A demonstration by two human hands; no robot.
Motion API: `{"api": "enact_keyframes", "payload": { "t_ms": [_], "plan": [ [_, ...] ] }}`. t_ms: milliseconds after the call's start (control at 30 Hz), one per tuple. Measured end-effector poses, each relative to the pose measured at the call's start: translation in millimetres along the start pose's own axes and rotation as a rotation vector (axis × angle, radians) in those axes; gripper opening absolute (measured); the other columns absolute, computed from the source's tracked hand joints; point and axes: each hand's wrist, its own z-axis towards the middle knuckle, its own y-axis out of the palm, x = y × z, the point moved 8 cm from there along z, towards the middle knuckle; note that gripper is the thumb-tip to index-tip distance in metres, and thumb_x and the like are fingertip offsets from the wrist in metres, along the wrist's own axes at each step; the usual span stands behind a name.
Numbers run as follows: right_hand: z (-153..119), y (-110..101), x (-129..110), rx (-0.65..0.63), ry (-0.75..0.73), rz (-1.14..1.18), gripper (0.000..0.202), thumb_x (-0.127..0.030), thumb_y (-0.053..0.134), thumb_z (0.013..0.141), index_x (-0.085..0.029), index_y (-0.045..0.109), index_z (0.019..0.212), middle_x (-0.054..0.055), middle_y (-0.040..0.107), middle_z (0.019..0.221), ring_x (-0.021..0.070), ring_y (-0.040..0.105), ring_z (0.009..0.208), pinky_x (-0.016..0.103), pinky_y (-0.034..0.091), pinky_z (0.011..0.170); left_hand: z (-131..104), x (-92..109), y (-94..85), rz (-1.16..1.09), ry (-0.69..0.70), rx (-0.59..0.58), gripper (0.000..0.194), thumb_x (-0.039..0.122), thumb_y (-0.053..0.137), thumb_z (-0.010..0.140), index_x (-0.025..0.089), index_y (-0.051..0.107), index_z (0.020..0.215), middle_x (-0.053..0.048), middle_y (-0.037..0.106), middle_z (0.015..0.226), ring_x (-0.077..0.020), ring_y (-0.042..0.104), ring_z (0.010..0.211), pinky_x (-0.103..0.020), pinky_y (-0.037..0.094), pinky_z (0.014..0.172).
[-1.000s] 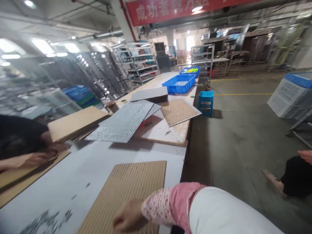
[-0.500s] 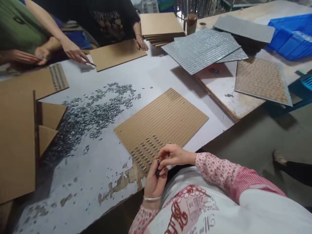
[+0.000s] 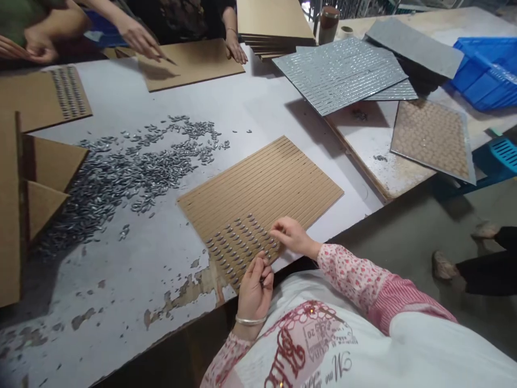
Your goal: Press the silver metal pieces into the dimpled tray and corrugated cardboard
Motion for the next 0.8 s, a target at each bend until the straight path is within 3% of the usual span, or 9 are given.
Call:
{"api": "enact_keyframes", "payload": {
  "t_ms": [167,367,633,800],
  "plan": [
    [29,4,12,-0.1,-0.043,-0.335,0.022,-0.033,0.047,0.091,-0.015,0.057,0.082,0.004,0.06,0.083,0.0152,0.047,0.084,0.028,0.033,0.076,1,2,0.9,-0.03,-0.05,-0.003,0.022,0.022,0.072,0.068,0.014,0.061,0.085,0.002,0.049,0.069,-0.0011,0.036,0.049,-0.01,0.031,0.038],
    [32,7,6,-0.112,-0.132,-0.572,0.024,-0.034,0.043,0.092,-0.015,0.057,0.087,0.007,0.059,0.089,0.0195,0.043,0.089,0.032,0.03,0.076,3,0,-0.3,-0.079,-0.076,-0.036,0.02,0.014,0.067,0.071,0.013,0.064,0.091,-0.002,0.053,0.076,-0.0036,0.044,0.055,-0.012,0.037,0.043],
    [46,0,7,-0.12,-0.24,-0.588,0.02,-0.028,0.045,0.09,-0.015,0.06,0.088,0.007,0.057,0.088,0.0179,0.044,0.084,0.031,0.033,0.078,5,1,1.1,-0.079,-0.115,-0.031,0.017,0.011,0.063,0.073,0.012,0.065,0.09,-0.002,0.052,0.076,-0.0036,0.043,0.055,-0.012,0.037,0.043],
    [52,16,-5,-0.29,-0.355,-0.591,0.015,-0.023,0.05,0.086,-0.015,0.062,0.083,0.006,0.061,0.084,0.0161,0.05,0.08,0.028,0.038,0.074,1,5,-8.9,0.007,-0.12,-0.02,0.018,0.013,0.065,0.071,0.014,0.065,0.088,-0.001,0.052,0.075,-0.0039,0.044,0.056,-0.013,0.038,0.044]
  ]
}}
